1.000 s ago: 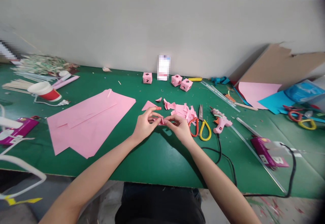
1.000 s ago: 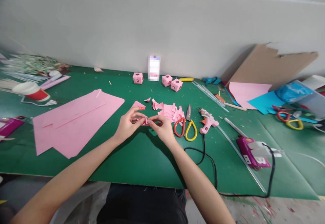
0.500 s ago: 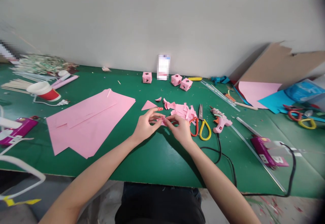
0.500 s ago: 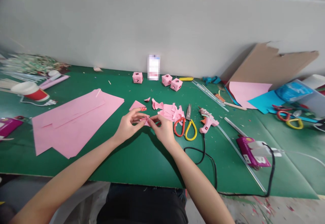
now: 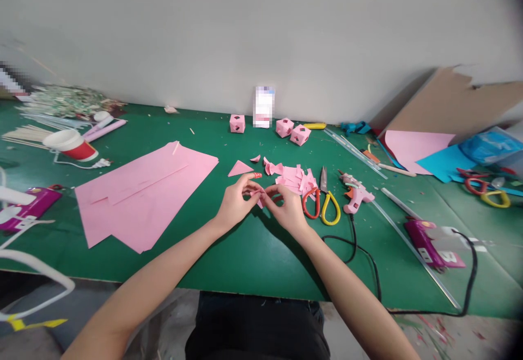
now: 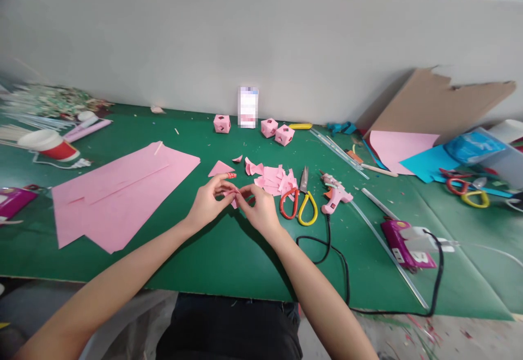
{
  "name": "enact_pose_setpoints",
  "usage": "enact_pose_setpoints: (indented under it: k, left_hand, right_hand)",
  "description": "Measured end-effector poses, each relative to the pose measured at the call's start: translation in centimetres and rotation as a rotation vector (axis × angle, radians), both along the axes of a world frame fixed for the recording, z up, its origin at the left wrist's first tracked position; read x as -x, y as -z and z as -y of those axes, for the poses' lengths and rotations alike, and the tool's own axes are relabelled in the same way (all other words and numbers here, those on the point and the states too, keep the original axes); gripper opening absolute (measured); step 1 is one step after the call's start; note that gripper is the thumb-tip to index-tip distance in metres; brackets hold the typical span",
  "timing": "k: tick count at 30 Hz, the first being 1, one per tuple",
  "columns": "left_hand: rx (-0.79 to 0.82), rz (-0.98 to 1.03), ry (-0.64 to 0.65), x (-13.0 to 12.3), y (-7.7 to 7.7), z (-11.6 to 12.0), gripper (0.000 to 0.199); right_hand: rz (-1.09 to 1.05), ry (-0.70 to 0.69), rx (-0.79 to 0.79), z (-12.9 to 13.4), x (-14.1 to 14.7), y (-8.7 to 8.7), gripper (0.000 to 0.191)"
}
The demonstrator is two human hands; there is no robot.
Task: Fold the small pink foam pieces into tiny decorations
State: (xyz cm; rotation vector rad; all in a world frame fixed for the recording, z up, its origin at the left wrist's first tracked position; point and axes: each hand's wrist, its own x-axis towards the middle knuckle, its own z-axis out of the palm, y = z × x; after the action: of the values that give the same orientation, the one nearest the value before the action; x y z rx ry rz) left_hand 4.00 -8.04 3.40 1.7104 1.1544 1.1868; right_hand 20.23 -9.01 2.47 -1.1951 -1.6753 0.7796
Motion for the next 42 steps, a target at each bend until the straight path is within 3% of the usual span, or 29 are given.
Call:
enact_pose_setpoints:
  k: [34,42]
  left_hand:
    - [0.055,-0.158,0.058,-0.2,0.8,0.2,0.054]
    - [0.005,-0.187,0.063,-0.6,0.9,0.4,0.049]
  right_hand:
    - [0.232,-0.011,-0.064,0.3,0.3,0.6,0.013]
    - [0.150,0.038,-0.024,0.2,0.2,0.7,0.008]
